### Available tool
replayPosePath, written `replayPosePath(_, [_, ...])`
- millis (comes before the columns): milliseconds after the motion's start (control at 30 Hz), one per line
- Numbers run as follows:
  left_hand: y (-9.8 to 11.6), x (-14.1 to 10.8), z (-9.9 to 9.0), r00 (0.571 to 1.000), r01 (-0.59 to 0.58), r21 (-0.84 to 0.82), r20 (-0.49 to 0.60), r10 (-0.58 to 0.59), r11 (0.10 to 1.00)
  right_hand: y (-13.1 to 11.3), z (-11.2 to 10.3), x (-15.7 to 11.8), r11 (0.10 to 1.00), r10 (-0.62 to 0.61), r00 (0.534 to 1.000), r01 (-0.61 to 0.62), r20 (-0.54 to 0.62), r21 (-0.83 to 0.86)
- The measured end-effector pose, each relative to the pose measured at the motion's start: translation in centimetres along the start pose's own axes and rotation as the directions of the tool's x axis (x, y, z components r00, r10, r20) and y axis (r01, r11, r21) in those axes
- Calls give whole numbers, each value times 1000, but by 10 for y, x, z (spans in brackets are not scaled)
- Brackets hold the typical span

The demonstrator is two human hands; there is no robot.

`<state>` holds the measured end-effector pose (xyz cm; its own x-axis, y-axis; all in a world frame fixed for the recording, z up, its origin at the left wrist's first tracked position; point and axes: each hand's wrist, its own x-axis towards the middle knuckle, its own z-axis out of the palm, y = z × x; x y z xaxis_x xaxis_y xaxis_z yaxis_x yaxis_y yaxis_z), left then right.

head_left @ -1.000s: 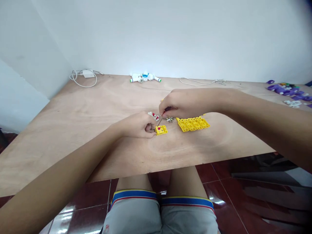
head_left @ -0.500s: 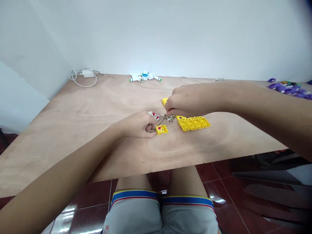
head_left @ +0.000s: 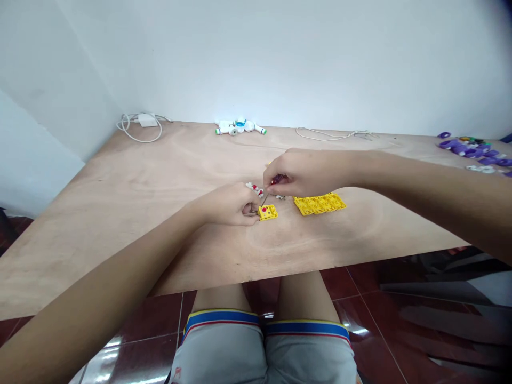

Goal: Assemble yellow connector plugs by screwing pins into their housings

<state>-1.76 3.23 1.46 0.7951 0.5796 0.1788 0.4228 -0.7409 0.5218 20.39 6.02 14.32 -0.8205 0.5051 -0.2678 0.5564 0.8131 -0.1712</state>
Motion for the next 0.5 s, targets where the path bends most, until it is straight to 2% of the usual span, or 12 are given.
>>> replayPosePath(133, [-1, 0, 0, 1000, -11, -13, -11, 11, 1000, -8, 2, 3, 945, 166, 986, -160, -4, -285])
replayPosePath(233, [0, 0, 0, 1000, -9, -7, -1, 9, 1000, -8, 1, 4, 886, 222, 975, -193, 18, -422])
replayPosePath(333, [1, 0, 0, 1000, -13, 0, -2, 13, 1000, -6, -1, 5, 912, 157, 987, -134, 30, -389])
replayPosePath(500, [1, -1, 0, 1000, -9, 13, -5, 9, 1000, -10, -4, 4, 972, 52, 998, -44, 26, -233])
